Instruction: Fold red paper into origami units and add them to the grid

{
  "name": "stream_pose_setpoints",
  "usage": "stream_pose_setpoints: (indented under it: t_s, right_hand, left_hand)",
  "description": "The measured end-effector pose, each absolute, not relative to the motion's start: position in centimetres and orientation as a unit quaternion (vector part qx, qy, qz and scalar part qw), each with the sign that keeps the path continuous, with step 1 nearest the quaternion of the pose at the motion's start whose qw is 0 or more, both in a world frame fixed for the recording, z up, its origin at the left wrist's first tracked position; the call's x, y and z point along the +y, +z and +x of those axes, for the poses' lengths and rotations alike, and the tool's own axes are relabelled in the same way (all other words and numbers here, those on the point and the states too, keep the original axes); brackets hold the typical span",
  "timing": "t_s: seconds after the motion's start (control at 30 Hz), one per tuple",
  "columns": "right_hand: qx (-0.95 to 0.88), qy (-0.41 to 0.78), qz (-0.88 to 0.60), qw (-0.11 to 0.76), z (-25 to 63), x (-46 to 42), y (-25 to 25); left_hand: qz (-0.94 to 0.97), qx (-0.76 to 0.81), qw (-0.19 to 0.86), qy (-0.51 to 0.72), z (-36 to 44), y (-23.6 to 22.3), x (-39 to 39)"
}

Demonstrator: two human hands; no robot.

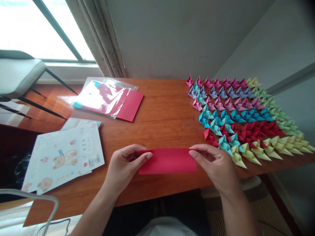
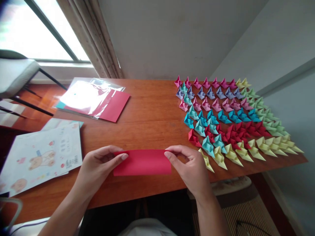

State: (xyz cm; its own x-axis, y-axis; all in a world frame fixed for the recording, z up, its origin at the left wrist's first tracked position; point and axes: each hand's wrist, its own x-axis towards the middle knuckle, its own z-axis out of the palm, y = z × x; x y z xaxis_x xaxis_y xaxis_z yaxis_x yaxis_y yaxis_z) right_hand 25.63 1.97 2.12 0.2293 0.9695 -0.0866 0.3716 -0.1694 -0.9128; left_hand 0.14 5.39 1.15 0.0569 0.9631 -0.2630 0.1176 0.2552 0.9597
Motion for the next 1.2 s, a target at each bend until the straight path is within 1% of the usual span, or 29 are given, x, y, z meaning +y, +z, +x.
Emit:
stream_pose_setpoints:
  t_s: [0.43,0.67,1.03,1.2]
  right_hand:
    - [-0.465,0.384,-0.672,0.43,25.4,1.9,2.1]
    - [-0.464,0.396,-0.672,0.42,25.3,1.9,2.5]
    - [-0.426,0.403,-0.687,0.43,26.1,1.8,1.2]
    - [-0.423,0.407,-0.687,0.429,26.2,1.7,1.1]
  left_hand:
    - [0.45,0.581,0.554,0.391,0.3,1.5,5.4]
    - [0.458,0.586,0.547,0.384,0.3,1.5,5.4]
    - [0.457,0.552,0.551,0.427,0.3,1.0,5.3]
    - [0.477,0.552,0.54,0.421,0.3,1.3,5.2]
